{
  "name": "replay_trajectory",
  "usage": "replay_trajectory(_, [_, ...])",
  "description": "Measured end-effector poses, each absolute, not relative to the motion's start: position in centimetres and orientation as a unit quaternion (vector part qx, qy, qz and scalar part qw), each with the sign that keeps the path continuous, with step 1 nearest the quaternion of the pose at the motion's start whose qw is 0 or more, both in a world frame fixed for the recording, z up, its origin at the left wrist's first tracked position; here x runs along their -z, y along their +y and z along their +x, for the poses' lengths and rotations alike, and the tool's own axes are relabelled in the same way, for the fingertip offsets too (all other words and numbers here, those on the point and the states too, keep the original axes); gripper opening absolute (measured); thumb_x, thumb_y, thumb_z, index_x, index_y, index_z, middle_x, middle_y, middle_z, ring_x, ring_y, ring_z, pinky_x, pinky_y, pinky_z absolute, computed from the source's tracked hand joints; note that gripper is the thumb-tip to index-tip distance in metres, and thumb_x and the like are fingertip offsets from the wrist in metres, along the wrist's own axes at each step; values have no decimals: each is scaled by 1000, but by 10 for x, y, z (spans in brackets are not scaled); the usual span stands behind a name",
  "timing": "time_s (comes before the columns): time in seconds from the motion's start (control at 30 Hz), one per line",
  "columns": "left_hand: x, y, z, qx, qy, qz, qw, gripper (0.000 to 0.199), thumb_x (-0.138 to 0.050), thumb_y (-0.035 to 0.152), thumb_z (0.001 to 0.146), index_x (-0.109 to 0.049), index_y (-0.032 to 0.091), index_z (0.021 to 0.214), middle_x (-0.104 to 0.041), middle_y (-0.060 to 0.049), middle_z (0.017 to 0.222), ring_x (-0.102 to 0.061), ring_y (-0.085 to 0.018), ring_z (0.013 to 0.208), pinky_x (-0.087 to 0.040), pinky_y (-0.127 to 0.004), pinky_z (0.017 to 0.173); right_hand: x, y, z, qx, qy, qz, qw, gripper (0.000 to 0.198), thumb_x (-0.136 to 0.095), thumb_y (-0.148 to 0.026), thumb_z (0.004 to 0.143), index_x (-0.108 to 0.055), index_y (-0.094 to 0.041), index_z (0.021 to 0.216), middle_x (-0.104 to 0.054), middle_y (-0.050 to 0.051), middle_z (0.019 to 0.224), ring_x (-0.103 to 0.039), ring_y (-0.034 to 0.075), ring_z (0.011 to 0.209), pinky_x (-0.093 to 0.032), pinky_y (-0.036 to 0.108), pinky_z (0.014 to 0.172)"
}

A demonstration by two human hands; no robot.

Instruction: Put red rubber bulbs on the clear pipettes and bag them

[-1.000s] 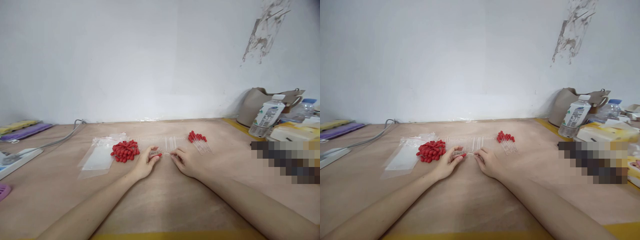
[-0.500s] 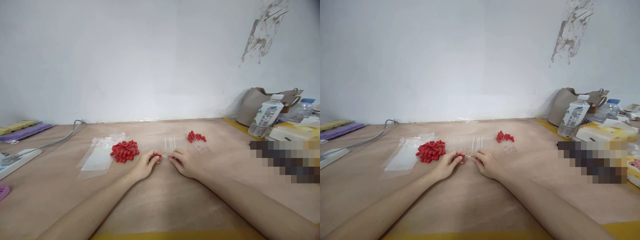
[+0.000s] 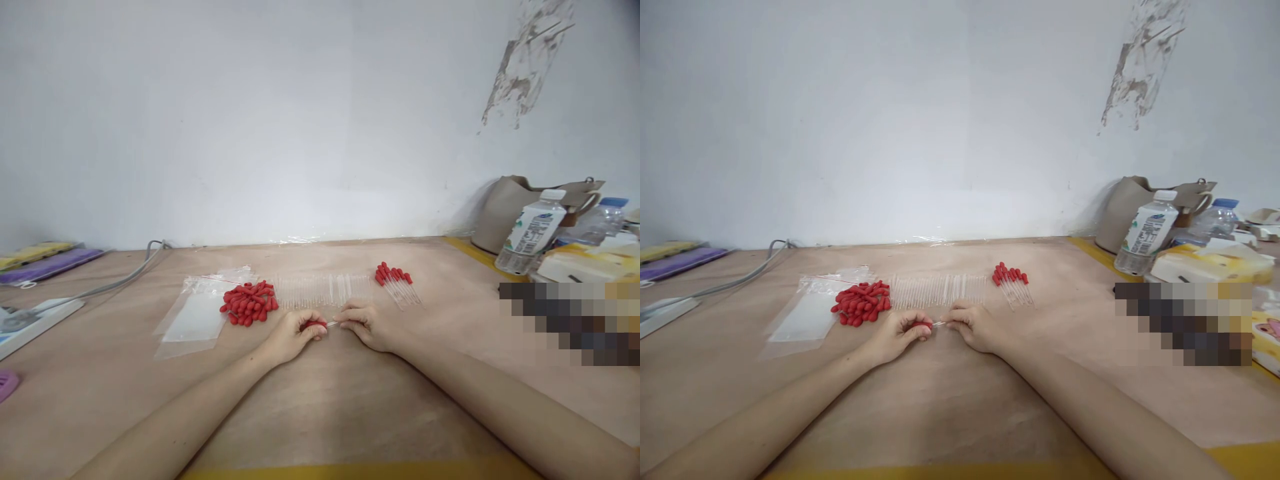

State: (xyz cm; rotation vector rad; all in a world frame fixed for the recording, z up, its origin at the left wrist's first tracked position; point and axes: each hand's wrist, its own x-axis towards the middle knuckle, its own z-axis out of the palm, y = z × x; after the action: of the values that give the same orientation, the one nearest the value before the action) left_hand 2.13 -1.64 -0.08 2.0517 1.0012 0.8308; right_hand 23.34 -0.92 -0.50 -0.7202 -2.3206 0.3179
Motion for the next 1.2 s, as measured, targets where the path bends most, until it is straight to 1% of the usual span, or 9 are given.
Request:
replay_trajectory(0.13, [2, -16, 22, -316, 388, 791, 351, 15, -53, 28, 78, -61, 15, 81, -61, 0, 67, -57, -11, 61, -46, -22, 60, 10, -6, 235, -79, -902, -269, 330, 25, -42, -18, 86, -63, -22, 99, -58, 4, 85, -55, 11, 72, -44, 22, 64])
replay_trajectory(0.3, [3, -15, 23, -331, 421, 794, 288, 19, -55, 32, 78, -63, 16, 81, -63, 0, 64, -58, -13, 59, -46, -22, 57, 23, -6, 232, 33, -893, -294, 340, 26, -41, -17, 85, -60, -21, 102, -57, 6, 85, -54, 14, 73, -43, 24, 64])
replay_trajectory(0.37, [1, -15, 23, -340, 426, 796, 264, 20, -55, 33, 77, -64, 16, 84, -65, -1, 69, -60, -14, 63, -47, -24, 60, 23, -8, 231, 29, -883, -303, 358, 24, -40, -19, 86, -58, -20, 102, -57, 6, 84, -54, 14, 72, -43, 25, 63])
replay_trajectory(0.43, [0, -16, 22, -354, 424, 795, 250, 21, -56, 33, 77, -64, 17, 89, -68, -2, 80, -62, -16, 72, -49, -25, 66, 19, -10, 231, 7, -875, -311, 370, 22, -40, -21, 86, -56, -18, 101, -57, 6, 85, -54, 14, 71, -44, 24, 63])
replay_trajectory(0.5, [-1, -17, 21, -362, 419, 797, 242, 22, -55, 33, 78, -64, 18, 92, -68, -3, 86, -62, -17, 77, -49, -26, 70, 15, -11, 233, -2, -874, -311, 373, 19, -40, -22, 86, -56, -17, 97, -57, 6, 84, -54, 13, 71, -45, 24, 63])
replay_trajectory(0.63, [-2, -18, 20, -343, 414, 815, 218, 19, -53, 31, 79, -66, 18, 86, -68, -1, 77, -61, -15, 69, -47, -24, 63, 12, -11, 236, 20, -880, -303, 366, 19, -38, -22, 87, -57, -18, 89, -57, 6, 80, -54, 14, 71, -44, 25, 63])
replay_trajectory(0.73, [0, -17, 20, -338, 417, 812, 230, 19, -53, 30, 79, -66, 17, 83, -64, 0, 64, -58, -13, 59, -44, -22, 56, 12, -12, 235, 34, -881, -295, 367, 21, -37, -21, 87, -57, -17, 86, -57, 5, 76, -53, 14, 67, -42, 24, 60])
replay_trajectory(0.83, [1, -16, 20, -341, 413, 802, 266, 19, -54, 30, 79, -65, 15, 80, -60, 1, 57, -55, -12, 55, -43, -21, 53, 15, -12, 232, 35, -882, -286, 373, 22, -36, -22, 88, -57, -16, 85, -56, 5, 72, -51, 13, 65, -41, 24, 58])
replay_trajectory(1.2, [2, -18, 21, -349, 392, 786, 327, 17, -56, 30, 77, -64, 15, 81, -61, 0, 62, -57, -12, 57, -47, -22, 56, 17, -12, 223, 51, -889, -305, 339, 26, -34, -24, 89, -58, -16, 81, -55, 5, 70, -50, 13, 63, -37, 23, 57])
